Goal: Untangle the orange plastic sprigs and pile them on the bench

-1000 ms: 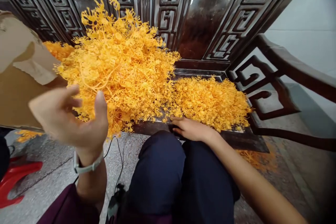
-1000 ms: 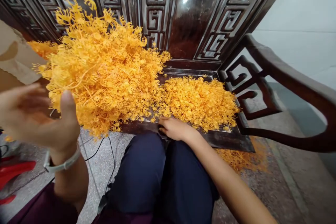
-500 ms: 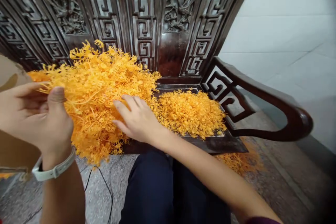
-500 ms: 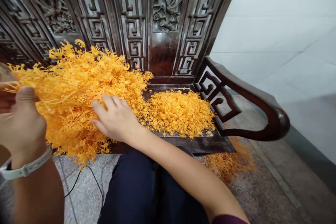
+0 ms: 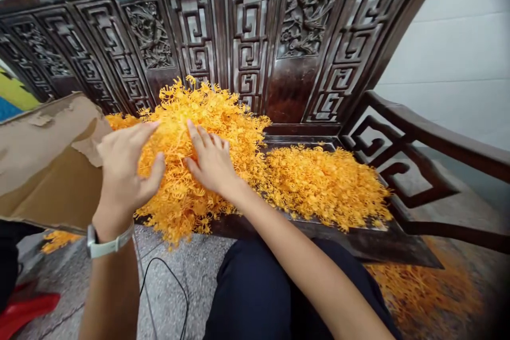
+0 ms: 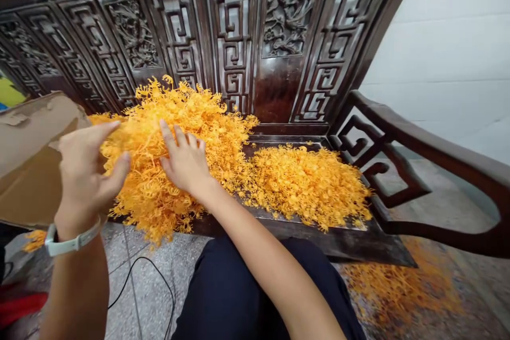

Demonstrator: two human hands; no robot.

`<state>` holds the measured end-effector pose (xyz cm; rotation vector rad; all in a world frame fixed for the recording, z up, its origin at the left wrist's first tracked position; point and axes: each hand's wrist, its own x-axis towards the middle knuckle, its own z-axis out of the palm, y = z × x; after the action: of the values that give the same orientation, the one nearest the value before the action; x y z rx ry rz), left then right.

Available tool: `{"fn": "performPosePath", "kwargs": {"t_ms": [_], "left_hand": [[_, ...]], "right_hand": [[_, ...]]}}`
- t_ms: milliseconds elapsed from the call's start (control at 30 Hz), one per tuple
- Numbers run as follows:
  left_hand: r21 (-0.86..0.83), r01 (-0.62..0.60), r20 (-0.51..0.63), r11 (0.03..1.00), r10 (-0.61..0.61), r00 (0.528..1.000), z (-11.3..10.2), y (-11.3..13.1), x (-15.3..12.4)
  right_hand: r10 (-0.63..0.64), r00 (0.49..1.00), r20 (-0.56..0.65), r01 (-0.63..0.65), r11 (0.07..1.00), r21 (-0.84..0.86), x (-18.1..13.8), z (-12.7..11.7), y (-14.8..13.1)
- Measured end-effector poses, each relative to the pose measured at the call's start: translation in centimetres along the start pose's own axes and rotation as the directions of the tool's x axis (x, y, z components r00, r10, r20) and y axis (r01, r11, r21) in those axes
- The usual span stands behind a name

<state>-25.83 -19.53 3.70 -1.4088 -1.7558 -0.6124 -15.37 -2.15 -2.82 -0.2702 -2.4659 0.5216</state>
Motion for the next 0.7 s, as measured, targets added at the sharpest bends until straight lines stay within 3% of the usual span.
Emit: {"fn": "performPosePath", "kwargs": {"t_ms": [100,267,500,700], "left_hand": [[0.071,0.009,0.217,0.997,-0.024,0.976,-0.2,-0.7,0.1],[0.137,-0.018,0.344,0.99,-0.031,0.939,0.1,-2.8,0.1],[0.172,-0.003,0.276,0.985,-0.045,0.96,0.5,-0.1,-0.7],[0.227,0.029,0.22,0.973,-0.08,0.972,0.9,-0.9,-0.8]], "right_hand": [[0.016,1.0,-0.008,-0.015,0.999,0.047,-0.1,0.0,-0.3],[0.122,0.992,0.014,-0.123,0.978,0.167,0.9,0.2,-1.0],[0.254,0.967,0.036,-0.255,0.939,0.232,2.1,0.8,-0.5],[0.284,0.957,0.061,-0.287,0.893,0.347,1.9,1.2,-0.3]]}}
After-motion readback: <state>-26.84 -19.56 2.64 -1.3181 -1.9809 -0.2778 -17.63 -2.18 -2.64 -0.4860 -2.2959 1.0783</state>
